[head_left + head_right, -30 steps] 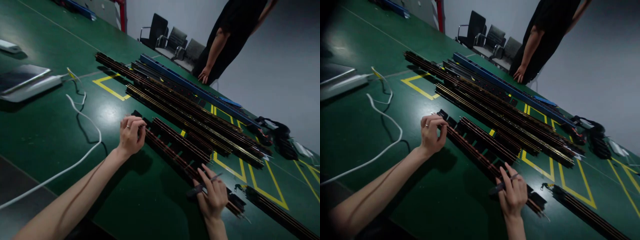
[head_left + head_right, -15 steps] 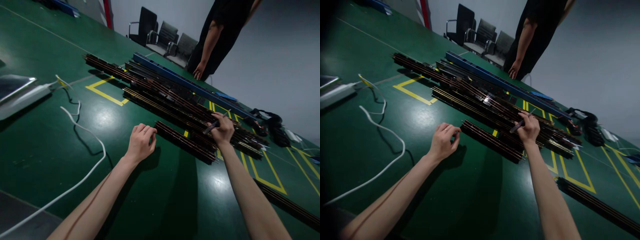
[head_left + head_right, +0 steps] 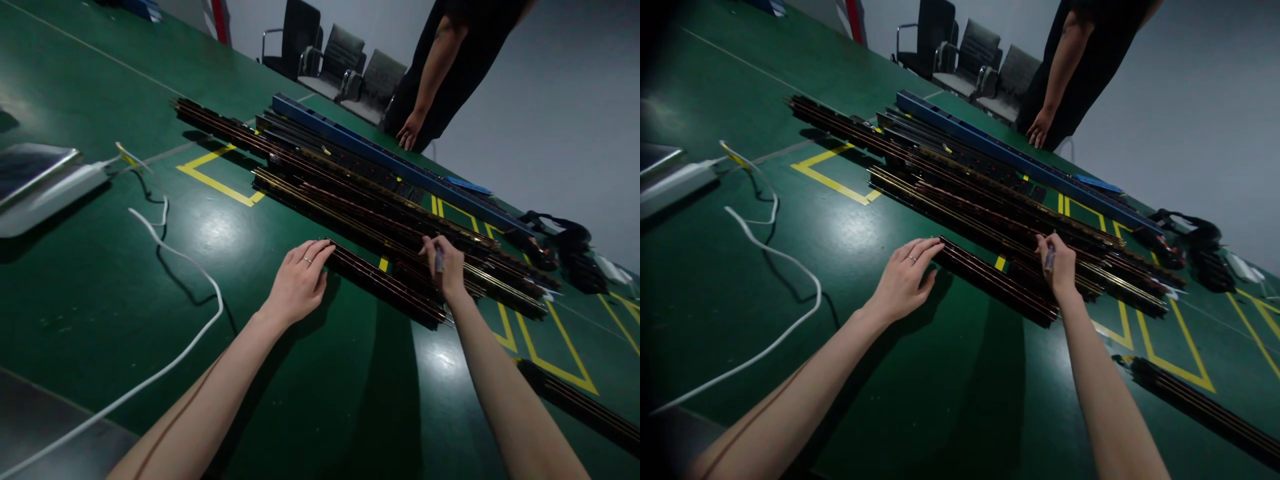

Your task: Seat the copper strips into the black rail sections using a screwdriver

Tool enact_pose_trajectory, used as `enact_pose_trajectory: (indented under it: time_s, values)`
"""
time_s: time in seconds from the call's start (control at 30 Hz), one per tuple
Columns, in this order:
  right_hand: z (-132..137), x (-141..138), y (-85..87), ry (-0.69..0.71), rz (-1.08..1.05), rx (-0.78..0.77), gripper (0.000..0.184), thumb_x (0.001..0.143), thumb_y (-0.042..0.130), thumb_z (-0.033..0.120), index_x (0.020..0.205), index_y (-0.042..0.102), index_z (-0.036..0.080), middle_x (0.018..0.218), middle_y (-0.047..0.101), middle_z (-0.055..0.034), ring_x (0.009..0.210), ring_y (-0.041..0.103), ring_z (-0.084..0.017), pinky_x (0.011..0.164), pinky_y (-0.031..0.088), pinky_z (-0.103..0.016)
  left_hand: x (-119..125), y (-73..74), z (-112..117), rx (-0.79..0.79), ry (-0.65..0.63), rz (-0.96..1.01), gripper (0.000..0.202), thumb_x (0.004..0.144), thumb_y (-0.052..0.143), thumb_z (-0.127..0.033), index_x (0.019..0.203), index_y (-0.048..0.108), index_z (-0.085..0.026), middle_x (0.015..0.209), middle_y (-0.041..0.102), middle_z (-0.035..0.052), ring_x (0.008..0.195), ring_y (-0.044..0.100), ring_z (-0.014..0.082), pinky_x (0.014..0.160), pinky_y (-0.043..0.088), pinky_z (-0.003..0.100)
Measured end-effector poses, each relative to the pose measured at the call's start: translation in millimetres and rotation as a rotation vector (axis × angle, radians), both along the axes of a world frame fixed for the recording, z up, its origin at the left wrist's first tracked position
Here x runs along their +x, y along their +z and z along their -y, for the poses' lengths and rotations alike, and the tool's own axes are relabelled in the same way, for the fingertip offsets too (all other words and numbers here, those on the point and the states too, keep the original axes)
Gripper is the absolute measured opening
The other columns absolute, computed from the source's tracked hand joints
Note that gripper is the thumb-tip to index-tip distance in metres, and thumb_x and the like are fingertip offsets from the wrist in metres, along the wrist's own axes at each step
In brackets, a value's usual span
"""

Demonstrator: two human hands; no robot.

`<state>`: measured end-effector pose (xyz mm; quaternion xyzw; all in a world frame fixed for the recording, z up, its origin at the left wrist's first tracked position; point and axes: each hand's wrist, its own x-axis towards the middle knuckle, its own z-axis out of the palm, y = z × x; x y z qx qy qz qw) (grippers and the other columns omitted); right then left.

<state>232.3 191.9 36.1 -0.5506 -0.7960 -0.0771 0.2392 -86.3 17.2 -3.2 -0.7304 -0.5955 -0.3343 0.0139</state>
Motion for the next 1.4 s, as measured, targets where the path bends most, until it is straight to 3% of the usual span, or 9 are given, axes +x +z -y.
enact_pose_trajectory:
  time_s: [0.13,0.27,0.47,0.6,0.67,0.83,1.1,1.27,1.4]
  values:
    - [18.2,-6.6,-3.2,0.155,0.056,-0.102,0.046,0.090,0.054,0.061,0.101,0.070,0.019,0.093,0.071,-0.0084,0.084,0.062,-0.020,0.079,0.048,-0.030,3.5,-4.3,0.3,-0.064,-0.127,-0.148,0.064,0.095,0.046,-0.028,0.154,0.022,-0.020,0.163,0.025,0.0063,0.151,0.021,0.0237,0.120,0.027,0.046]
    - [30.8,-12.5,-10.2,0.175,0.048,-0.082,0.049,0.092,0.053,0.057,0.116,0.068,0.017,0.109,0.070,-0.0129,0.100,0.059,-0.026,0.091,0.049,-0.041,5.0,-7.0,0.2,-0.089,-0.106,-0.182,0.060,0.096,0.046,-0.030,0.153,0.027,-0.023,0.159,0.033,0.0038,0.146,0.030,0.0238,0.117,0.031,0.045]
    - [52.2,-15.8,-11.7,0.150,-0.007,-0.035,0.038,0.089,0.061,0.053,0.098,0.069,0.018,0.097,0.068,-0.0104,0.095,0.056,-0.024,0.090,0.047,-0.039,5.5,-7.6,1.6,-0.043,-0.038,-0.140,0.056,0.093,0.051,-0.027,0.147,0.039,-0.025,0.142,0.051,0.0056,0.131,0.043,0.0275,0.109,0.038,0.046]
    - [71.8,-18.5,-15.3,0.133,-0.053,-0.038,0.029,0.089,0.062,0.048,0.090,0.065,0.019,0.094,0.066,-0.0076,0.093,0.055,-0.021,0.087,0.047,-0.035,5.9,-6.0,3.0,-0.011,-0.027,-0.089,0.054,0.092,0.052,-0.029,0.145,0.042,-0.024,0.140,0.051,0.0089,0.128,0.044,0.0289,0.106,0.039,0.048]
    - [77.6,-18.8,-18.0,0.125,-0.072,-0.054,0.028,0.088,0.065,0.047,0.089,0.064,0.019,0.094,0.065,-0.0073,0.093,0.055,-0.021,0.087,0.047,-0.035,7.2,-4.7,4.0,-0.007,-0.088,-0.093,0.055,0.092,0.053,-0.030,0.145,0.041,-0.025,0.145,0.048,0.0077,0.133,0.041,0.0283,0.109,0.036,0.049]
    - [78.1,-15.4,-19.6,0.120,-0.087,-0.114,0.038,0.083,0.068,0.052,0.102,0.065,0.019,0.103,0.067,-0.0097,0.099,0.057,-0.025,0.093,0.047,-0.041,14.0,-3.9,5.9,-0.039,-0.276,-0.115,0.057,0.093,0.054,-0.043,0.145,0.041,-0.024,0.143,0.052,0.0059,0.135,0.041,0.0245,0.115,0.030,0.046]
    - [69.4,-13.0,-18.8,0.176,-0.009,-0.236,0.044,0.088,0.061,0.055,0.115,0.066,0.020,0.107,0.069,-0.0105,0.100,0.063,-0.025,0.095,0.050,-0.041,17.3,-1.5,6.1,-0.033,-0.250,-0.078,0.044,0.094,0.055,-0.036,0.135,0.050,-0.023,0.133,0.058,0.0059,0.127,0.048,0.0236,0.114,0.033,0.046]
    - [63.4,-16.9,-16.4,0.173,0.006,-0.281,0.040,0.085,0.064,0.057,0.102,0.068,0.021,0.102,0.069,-0.0097,0.098,0.065,-0.025,0.092,0.051,-0.040,17.7,1.5,8.4,-0.027,-0.263,-0.065,0.047,0.092,0.057,-0.037,0.137,0.048,-0.023,0.138,0.055,0.0056,0.131,0.045,0.0241,0.118,0.029,0.046]
    - [68.2,-21.9,-10.2,0.163,-0.041,-0.335,0.037,0.087,0.061,0.055,0.106,0.062,0.023,0.103,0.071,-0.0057,0.091,0.069,-0.021,0.083,0.052,-0.033,20.6,0.5,9.8,-0.038,-0.305,-0.063,0.048,0.094,0.055,-0.036,0.139,0.045,-0.023,0.142,0.053,0.0046,0.134,0.044,0.0235,0.120,0.027,0.046]
